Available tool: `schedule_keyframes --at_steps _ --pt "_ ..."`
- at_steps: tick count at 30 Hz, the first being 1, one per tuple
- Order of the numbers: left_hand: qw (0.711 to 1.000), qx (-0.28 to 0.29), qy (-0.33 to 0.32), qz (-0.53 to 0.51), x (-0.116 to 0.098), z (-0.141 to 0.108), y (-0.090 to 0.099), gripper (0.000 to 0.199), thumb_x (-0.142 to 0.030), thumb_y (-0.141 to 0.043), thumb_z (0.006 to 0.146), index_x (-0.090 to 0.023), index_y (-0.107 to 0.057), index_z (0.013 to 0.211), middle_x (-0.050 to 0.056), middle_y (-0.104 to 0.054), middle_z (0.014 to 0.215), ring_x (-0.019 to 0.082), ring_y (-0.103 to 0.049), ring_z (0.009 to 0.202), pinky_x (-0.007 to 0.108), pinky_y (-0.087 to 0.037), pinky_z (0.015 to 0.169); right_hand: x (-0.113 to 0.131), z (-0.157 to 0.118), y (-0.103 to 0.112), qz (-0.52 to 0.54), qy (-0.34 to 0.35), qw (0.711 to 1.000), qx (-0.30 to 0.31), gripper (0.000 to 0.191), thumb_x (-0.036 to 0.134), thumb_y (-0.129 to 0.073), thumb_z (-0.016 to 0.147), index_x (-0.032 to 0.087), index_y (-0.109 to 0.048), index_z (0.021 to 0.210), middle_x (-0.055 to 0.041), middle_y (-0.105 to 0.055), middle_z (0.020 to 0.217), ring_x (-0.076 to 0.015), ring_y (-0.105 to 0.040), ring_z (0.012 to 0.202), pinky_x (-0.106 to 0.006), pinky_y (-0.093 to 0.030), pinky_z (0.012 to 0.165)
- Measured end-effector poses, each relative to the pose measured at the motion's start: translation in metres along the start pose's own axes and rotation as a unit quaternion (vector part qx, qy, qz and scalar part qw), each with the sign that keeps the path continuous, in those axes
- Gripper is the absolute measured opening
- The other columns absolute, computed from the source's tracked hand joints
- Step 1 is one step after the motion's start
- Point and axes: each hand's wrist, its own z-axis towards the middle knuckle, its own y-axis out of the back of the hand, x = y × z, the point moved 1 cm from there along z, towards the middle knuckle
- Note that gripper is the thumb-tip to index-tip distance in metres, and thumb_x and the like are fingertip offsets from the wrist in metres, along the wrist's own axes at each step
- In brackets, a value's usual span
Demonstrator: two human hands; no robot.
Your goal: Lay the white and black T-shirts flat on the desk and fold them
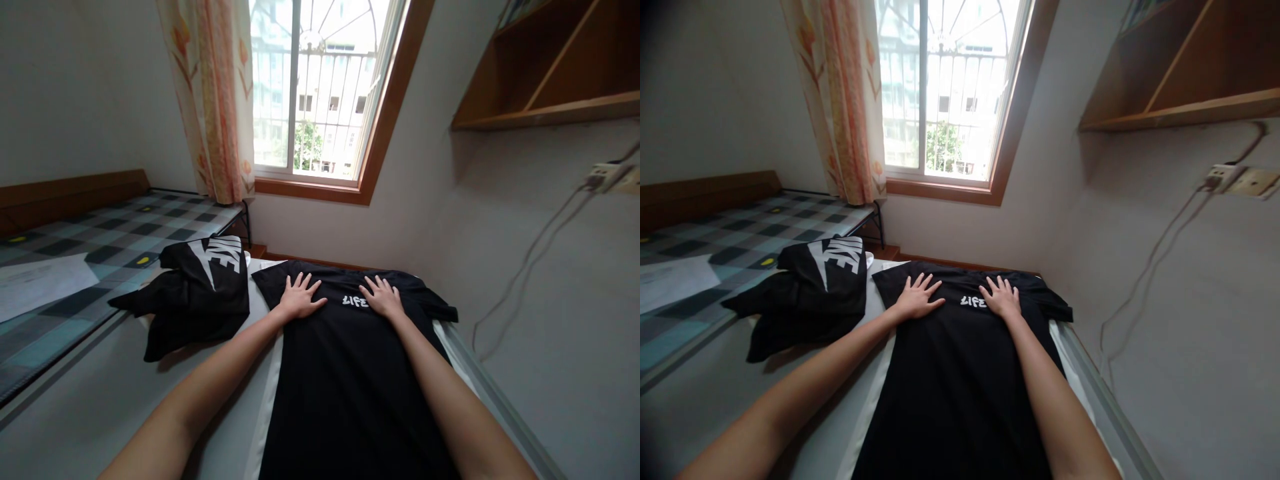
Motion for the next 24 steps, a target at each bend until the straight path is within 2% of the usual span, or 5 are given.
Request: schedule_keyframes --at_steps 6,9,13,16,24 --pt "1.000 -0.014 -0.002 -0.009 0.004 0.010 -0.001 0.075 -0.074 -0.027 0.086 -0.030 -0.036 0.147 0.008 -0.030 0.155 0.035 -0.019 0.144 0.064 -0.010 0.112 0.004 0.000 0.002 0.035 0.012 0.997 -0.064 0.060 0.054 -0.030 0.095 0.021 -0.048 0.141 -0.0118 -0.039 0.150 -0.0288 -0.032 0.139 -0.049 -0.025 0.111" --pt "0.997 -0.072 -0.020 -0.017 0.005 0.005 0.000 0.064 -0.064 -0.037 0.089 -0.028 -0.047 0.140 0.009 -0.041 0.149 0.034 -0.029 0.139 0.061 -0.017 0.112 0.007 -0.012 0.004 0.019 0.040 0.991 -0.129 0.052 0.042 -0.031 0.097 0.014 -0.058 0.131 -0.0148 -0.047 0.144 -0.0262 -0.038 0.135 -0.041 -0.026 0.111" --pt "0.980 -0.165 -0.108 -0.025 0.002 -0.007 0.008 0.036 -0.042 -0.045 0.093 -0.021 -0.068 0.109 0.010 -0.057 0.130 0.025 -0.049 0.122 0.043 -0.036 0.106 0.007 -0.041 0.003 -0.007 0.090 0.986 -0.141 0.049 0.038 -0.032 0.097 0.013 -0.061 0.128 -0.0152 -0.051 0.140 -0.0257 -0.042 0.132 -0.040 -0.027 0.111" --pt "0.976 -0.131 -0.175 -0.009 -0.006 -0.024 0.011 0.032 -0.035 -0.042 0.095 -0.020 -0.069 0.102 0.009 -0.065 0.111 0.021 -0.059 0.103 0.038 -0.044 0.094 0.000 -0.073 0.004 -0.022 0.096 0.988 -0.115 0.052 0.041 -0.032 0.098 0.014 -0.053 0.137 -0.0160 -0.047 0.143 -0.0266 -0.041 0.133 -0.040 -0.029 0.111" --pt "0.990 -0.083 -0.114 0.000 -0.028 -0.111 0.003 0.065 -0.065 -0.034 0.091 -0.026 -0.044 0.141 0.012 -0.041 0.148 0.036 -0.031 0.139 0.057 -0.024 0.110 -0.036 -0.153 0.002 -0.082 -0.008 0.995 -0.048 0.062 0.061 -0.034 0.092 0.035 -0.036 0.147 -0.0070 -0.029 0.156 -0.0373 -0.027 0.140 -0.054 -0.024 0.110"
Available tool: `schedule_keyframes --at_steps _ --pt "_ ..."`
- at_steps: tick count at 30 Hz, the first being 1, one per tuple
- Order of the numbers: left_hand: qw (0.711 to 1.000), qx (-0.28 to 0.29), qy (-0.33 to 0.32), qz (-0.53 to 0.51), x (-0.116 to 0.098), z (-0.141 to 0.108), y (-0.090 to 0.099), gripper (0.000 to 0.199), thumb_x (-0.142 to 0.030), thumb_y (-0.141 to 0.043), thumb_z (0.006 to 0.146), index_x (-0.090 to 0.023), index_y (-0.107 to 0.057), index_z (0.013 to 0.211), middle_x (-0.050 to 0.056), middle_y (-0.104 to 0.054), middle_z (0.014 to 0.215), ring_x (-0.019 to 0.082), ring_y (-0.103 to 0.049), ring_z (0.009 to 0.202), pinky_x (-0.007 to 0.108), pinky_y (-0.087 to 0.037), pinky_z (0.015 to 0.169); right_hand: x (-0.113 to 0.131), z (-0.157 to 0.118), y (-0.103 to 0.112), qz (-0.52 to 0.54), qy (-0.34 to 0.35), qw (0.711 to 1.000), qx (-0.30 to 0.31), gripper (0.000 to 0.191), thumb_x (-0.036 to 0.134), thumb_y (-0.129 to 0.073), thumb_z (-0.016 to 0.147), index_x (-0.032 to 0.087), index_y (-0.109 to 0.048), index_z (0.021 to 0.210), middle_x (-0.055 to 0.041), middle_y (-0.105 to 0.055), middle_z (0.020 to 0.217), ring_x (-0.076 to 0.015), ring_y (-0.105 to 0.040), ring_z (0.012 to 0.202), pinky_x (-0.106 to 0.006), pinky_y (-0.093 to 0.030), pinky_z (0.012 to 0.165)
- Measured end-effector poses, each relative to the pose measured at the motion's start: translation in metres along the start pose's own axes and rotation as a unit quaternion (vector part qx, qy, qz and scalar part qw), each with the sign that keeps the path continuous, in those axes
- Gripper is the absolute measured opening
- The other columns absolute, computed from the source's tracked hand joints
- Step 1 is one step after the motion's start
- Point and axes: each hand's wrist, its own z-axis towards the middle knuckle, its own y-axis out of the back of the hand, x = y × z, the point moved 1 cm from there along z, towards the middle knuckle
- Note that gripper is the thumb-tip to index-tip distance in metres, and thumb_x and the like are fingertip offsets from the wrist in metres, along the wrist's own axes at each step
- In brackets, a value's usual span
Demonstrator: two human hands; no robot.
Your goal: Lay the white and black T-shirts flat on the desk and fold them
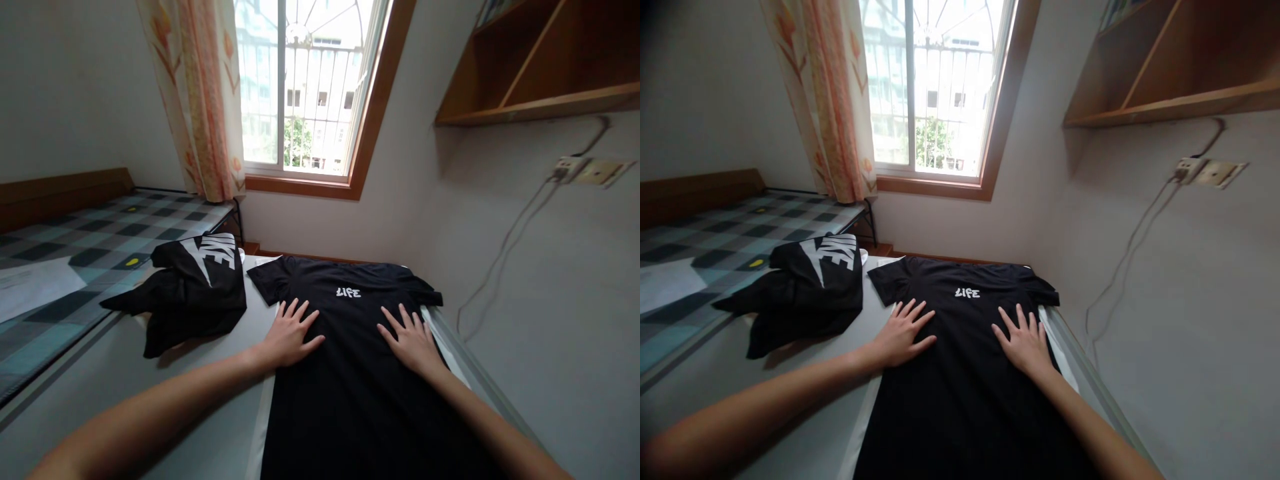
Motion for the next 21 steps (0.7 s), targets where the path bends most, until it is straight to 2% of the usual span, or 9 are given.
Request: schedule_keyframes --at_steps 3,6,15,21 --pt "0.999 0.031 0.003 -0.012 -0.001 -0.012 0.000 0.070 -0.068 -0.031 0.089 -0.028 -0.038 0.146 0.011 -0.032 0.154 0.037 -0.024 0.142 0.058 -0.019 0.112 -0.004 -0.006 -0.003 -0.004 -0.011 0.999 0.033 0.062 0.062 -0.027 0.093 0.036 -0.031 0.149 -0.0066 -0.028 0.156 -0.0360 -0.024 0.141 -0.055 -0.022 0.111" --pt "0.999 0.041 0.019 -0.012 0.008 -0.006 -0.002 0.071 -0.068 -0.032 0.089 -0.027 -0.038 0.146 0.012 -0.030 0.154 0.038 -0.022 0.142 0.059 -0.016 0.113 0.001 0.005 -0.003 0.000 -0.007 0.999 0.041 0.061 0.060 -0.024 0.094 0.035 -0.029 0.150 -0.0071 -0.026 0.157 -0.0351 -0.022 0.142 -0.055 -0.020 0.111" --pt "0.997 0.052 0.053 -0.013 0.068 0.042 -0.008 0.065 -0.064 -0.035 0.091 -0.028 -0.039 0.146 0.010 -0.029 0.155 0.035 -0.021 0.143 0.057 -0.014 0.114 0.040 0.087 0.003 0.048 0.000 0.998 0.046 0.061 0.060 -0.026 0.094 0.034 -0.032 0.149 -0.0076 -0.027 0.157 -0.0341 -0.024 0.141 -0.055 -0.019 0.111" --pt "0.996 0.077 0.050 -0.020 0.089 0.071 -0.010 0.067 -0.067 -0.030 0.090 -0.031 -0.036 0.147 0.008 -0.025 0.157 0.032 -0.017 0.145 0.054 -0.010 0.115 0.041 0.118 0.000 0.066 0.000 0.996 0.052 0.062 0.062 -0.027 0.093 0.036 -0.032 0.149 -0.0066 -0.026 0.157 -0.0334 -0.023 0.142 -0.055 -0.019 0.110"
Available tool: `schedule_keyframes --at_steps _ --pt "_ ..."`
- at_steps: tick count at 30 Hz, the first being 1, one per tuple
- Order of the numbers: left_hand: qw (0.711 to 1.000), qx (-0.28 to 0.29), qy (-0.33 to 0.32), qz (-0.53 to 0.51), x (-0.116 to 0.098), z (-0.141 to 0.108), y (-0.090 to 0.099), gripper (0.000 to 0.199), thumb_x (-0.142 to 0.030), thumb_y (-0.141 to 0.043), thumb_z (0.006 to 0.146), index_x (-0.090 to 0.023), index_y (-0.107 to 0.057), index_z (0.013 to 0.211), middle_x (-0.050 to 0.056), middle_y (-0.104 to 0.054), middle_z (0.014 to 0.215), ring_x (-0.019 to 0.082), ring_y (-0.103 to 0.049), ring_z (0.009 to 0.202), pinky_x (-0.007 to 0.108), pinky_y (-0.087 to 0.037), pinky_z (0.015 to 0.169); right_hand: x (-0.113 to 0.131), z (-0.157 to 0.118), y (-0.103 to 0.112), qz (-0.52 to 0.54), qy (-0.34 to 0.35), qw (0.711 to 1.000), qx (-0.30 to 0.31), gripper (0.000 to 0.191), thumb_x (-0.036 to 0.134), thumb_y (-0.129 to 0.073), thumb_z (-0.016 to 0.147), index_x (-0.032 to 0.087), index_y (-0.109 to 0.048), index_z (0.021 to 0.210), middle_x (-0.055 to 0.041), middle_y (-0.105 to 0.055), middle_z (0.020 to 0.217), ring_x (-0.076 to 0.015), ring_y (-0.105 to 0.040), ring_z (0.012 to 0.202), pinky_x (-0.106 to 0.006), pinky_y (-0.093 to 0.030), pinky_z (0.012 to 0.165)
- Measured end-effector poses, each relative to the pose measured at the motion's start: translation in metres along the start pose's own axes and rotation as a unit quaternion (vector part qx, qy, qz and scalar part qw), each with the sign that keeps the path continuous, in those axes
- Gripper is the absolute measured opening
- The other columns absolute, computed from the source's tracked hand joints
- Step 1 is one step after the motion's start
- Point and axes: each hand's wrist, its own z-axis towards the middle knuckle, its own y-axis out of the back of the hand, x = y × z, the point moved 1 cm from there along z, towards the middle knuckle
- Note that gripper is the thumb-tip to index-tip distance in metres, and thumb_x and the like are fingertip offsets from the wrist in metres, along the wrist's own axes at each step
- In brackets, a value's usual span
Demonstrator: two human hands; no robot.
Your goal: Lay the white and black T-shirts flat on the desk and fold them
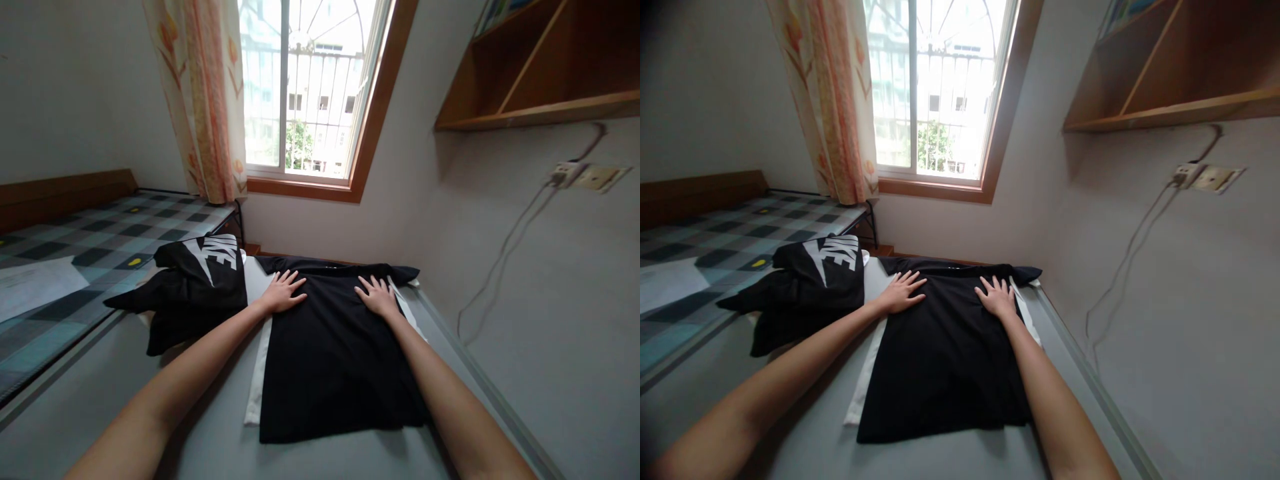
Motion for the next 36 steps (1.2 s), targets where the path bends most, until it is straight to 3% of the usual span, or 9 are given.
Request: schedule_keyframes --at_steps 6,14,19,25,30,33,36 --pt "1.000 0.004 -0.004 -0.006 0.006 0.017 0.003 0.064 -0.065 -0.031 0.091 -0.032 -0.037 0.146 0.006 -0.025 0.157 0.027 -0.017 0.145 0.051 -0.011 0.116 -0.007 0.010 -0.001 0.009 -0.013 1.000 -0.008 0.063 0.061 -0.027 0.093 0.033 -0.033 0.149 -0.0065 -0.026 0.157 -0.0318 -0.022 0.143 -0.053 -0.018 0.112" --pt "0.999 -0.017 -0.025 -0.012 0.005 0.009 -0.003 0.059 -0.059 -0.034 0.093 -0.031 -0.040 0.144 0.005 -0.030 0.155 0.027 -0.021 0.144 0.051 -0.013 0.116 -0.012 -0.021 -0.003 0.027 0.009 0.997 -0.075 0.057 0.049 -0.027 0.097 0.021 -0.046 0.143 -0.0108 -0.041 0.149 -0.0265 -0.034 0.138 -0.044 -0.022 0.112" --pt "0.997 -0.043 -0.050 -0.036 0.003 -0.014 -0.002 0.051 -0.049 -0.036 0.095 -0.026 -0.049 0.139 0.005 -0.038 0.151 0.023 -0.028 0.142 0.045 -0.019 0.117 -0.026 -0.047 -0.004 0.019 0.071 0.996 -0.053 0.057 0.050 -0.029 0.097 0.021 -0.048 0.142 -0.0087 -0.039 0.151 -0.0253 -0.031 0.140 -0.041 -0.024 0.113" --pt "0.994 -0.061 -0.092 -0.017 -0.022 -0.072 0.011 0.046 -0.045 -0.039 0.096 -0.023 -0.055 0.133 0.007 -0.040 0.150 0.028 -0.026 0.143 0.048 -0.022 0.117 -0.033 -0.090 -0.004 -0.025 0.048 0.998 -0.013 0.064 0.056 -0.029 0.095 0.022 -0.037 0.148 -0.0107 -0.031 0.155 -0.0297 -0.027 0.142 -0.045 -0.024 0.113" --pt "0.979 0.011 -0.195 -0.065 -0.047 -0.125 0.021 0.054 -0.053 -0.047 0.092 -0.034 -0.042 0.142 0.002 -0.033 0.154 0.026 -0.024 0.144 0.049 -0.021 0.117 -0.036 -0.125 -0.010 -0.036 0.070 0.997 -0.008 0.064 0.059 -0.028 0.094 0.028 -0.034 0.149 -0.0086 -0.028 0.156 -0.0304 -0.025 0.142 -0.050 -0.023 0.113" --pt "0.975 0.035 -0.203 -0.081 -0.043 -0.130 0.023 0.054 -0.051 -0.048 0.092 -0.035 -0.041 0.143 0.002 -0.032 0.154 0.025 -0.024 0.144 0.048 -0.019 0.118 -0.037 -0.129 -0.011 -0.043 0.076 0.996 -0.016 0.062 0.057 -0.027 0.095 0.029 -0.032 0.150 -0.0070 -0.027 0.157 -0.0295 -0.022 0.143 -0.049 -0.022 0.113" --pt "0.975 0.035 -0.201 -0.085 -0.031 -0.116 0.022 0.050 -0.048 -0.045 0.094 -0.036 -0.042 0.142 0.000 -0.033 0.154 0.024 -0.024 0.144 0.046 -0.019 0.118 -0.032 -0.118 -0.007 -0.044 0.072 0.996 -0.019 0.059 0.054 -0.028 0.096 0.029 -0.033 0.149 -0.0066 -0.028 0.156 -0.0281 -0.024 0.143 -0.047 -0.022 0.113"
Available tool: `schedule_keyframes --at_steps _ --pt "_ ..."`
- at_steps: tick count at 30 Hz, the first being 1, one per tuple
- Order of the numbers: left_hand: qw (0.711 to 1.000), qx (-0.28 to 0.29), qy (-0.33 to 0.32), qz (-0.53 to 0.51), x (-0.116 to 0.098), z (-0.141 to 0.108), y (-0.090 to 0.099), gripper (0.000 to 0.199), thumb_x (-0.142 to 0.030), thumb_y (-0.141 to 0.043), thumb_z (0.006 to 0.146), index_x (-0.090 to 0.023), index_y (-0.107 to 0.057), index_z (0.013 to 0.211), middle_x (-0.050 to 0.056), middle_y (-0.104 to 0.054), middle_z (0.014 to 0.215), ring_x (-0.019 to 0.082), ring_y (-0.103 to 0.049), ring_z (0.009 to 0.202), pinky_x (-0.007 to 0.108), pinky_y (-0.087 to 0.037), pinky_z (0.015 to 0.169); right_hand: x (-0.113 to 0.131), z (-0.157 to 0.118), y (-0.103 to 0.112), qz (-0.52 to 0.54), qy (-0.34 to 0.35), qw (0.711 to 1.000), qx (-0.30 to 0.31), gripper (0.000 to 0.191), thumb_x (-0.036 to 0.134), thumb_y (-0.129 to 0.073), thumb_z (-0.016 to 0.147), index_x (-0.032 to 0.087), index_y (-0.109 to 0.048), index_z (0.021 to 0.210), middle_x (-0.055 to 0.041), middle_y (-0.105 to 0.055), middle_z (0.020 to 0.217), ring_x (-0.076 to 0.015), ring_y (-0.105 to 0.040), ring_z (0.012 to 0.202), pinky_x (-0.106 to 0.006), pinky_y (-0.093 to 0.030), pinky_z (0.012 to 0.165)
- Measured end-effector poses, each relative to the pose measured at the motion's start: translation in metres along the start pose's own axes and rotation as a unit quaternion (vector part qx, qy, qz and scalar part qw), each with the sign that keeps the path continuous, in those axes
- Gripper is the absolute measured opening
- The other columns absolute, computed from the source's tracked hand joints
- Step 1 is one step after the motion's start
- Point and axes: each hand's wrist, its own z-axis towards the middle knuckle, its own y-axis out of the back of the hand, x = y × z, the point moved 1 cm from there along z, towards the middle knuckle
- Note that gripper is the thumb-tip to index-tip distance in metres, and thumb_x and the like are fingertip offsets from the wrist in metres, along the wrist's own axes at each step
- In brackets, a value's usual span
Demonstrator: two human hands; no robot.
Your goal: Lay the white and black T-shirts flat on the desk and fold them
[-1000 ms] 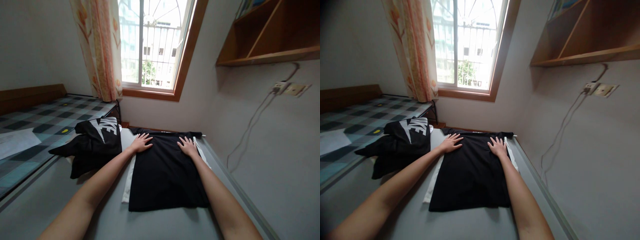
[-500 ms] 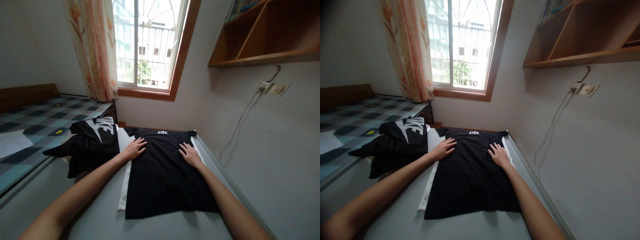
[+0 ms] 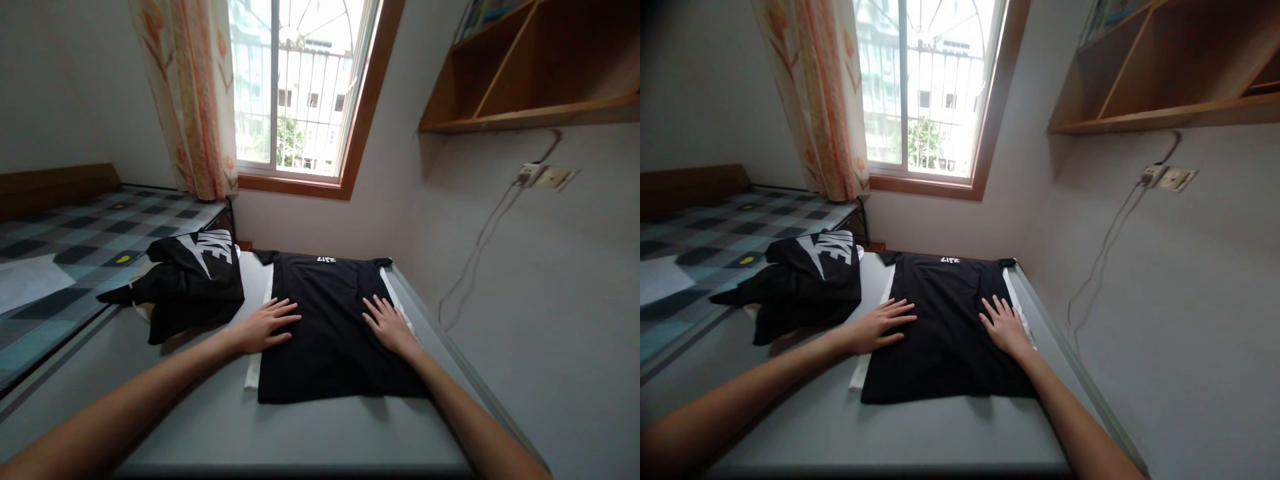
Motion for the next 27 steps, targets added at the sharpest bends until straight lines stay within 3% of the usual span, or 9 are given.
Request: schedule_keyframes --at_steps 7,11,13,17,20,27 --pt "0.999 -0.032 0.016 0.031 0.027 0.021 0.002 0.046 -0.048 -0.039 0.096 -0.033 -0.049 0.138 0.002 -0.044 0.148 0.022 -0.036 0.138 0.041 -0.026 0.116 0.011 0.040 0.005 0.035 -0.031 0.998 -0.036 0.054 0.049 -0.035 0.095 0.027 -0.044 0.144 -0.0077 -0.037 0.152 -0.0277 -0.031 0.139 -0.046 -0.026 0.111" --pt "0.997 -0.071 0.009 0.033 0.012 0.013 0.005 0.039 -0.044 -0.040 0.097 -0.028 -0.061 0.126 0.005 -0.054 0.136 0.021 -0.047 0.127 0.036 -0.034 0.111 0.011 0.033 0.012 0.061 -0.015 0.992 -0.105 0.044 0.043 -0.046 0.092 0.019 -0.062 0.125 -0.0125 -0.056 0.132 -0.0269 -0.049 0.124 -0.039 -0.037 0.103" --pt "0.998 -0.065 -0.007 0.020 -0.001 0.004 0.008 0.038 -0.048 -0.047 0.094 -0.029 -0.063 0.122 0.006 -0.056 0.128 0.021 -0.051 0.121 0.035 -0.038 0.107 0.009 0.023 0.019 0.106 0.026 0.988 -0.106 0.034 0.041 -0.050 0.089 0.020 -0.067 0.110 -0.0105 -0.064 0.114 -0.0247 -0.057 0.109 -0.036 -0.043 0.094" --pt "1.000 -0.016 -0.013 -0.007 -0.020 -0.015 0.016 0.067 -0.063 -0.067 0.073 -0.029 -0.058 0.129 0.008 -0.054 0.126 0.027 -0.049 0.121 0.039 -0.040 0.106 0.001 0.010 0.028 0.218 0.090 0.969 -0.066 0.025 0.041 -0.054 0.086 0.021 -0.068 0.090 -0.0069 -0.065 0.094 -0.0205 -0.061 0.089 -0.031 -0.048 0.083" --pt "0.999 0.019 -0.018 -0.031 -0.021 -0.024 0.018 0.086 -0.064 -0.075 0.061 -0.030 -0.051 0.137 0.009 -0.048 0.136 0.033 -0.038 0.133 0.045 -0.032 0.111 -0.009 0.010 0.026 0.213 0.060 0.973 -0.063 0.027 0.042 -0.059 0.083 0.020 -0.070 0.095 -0.0083 -0.064 0.095 -0.0216 -0.061 0.091 -0.031 -0.047 0.086" --pt "0.999 0.003 -0.030 -0.038 -0.013 -0.026 0.014 0.073 -0.055 -0.070 0.073 -0.029 -0.050 0.138 0.010 -0.047 0.138 0.036 -0.033 0.138 0.052 -0.021 0.115 -0.031 0.012 0.009 0.081 -0.065 0.993 -0.050 0.049 0.052 -0.056 0.084 0.022 -0.067 0.122 -0.0151 -0.059 0.109 -0.0298 -0.056 0.103 -0.040 -0.043 0.091"
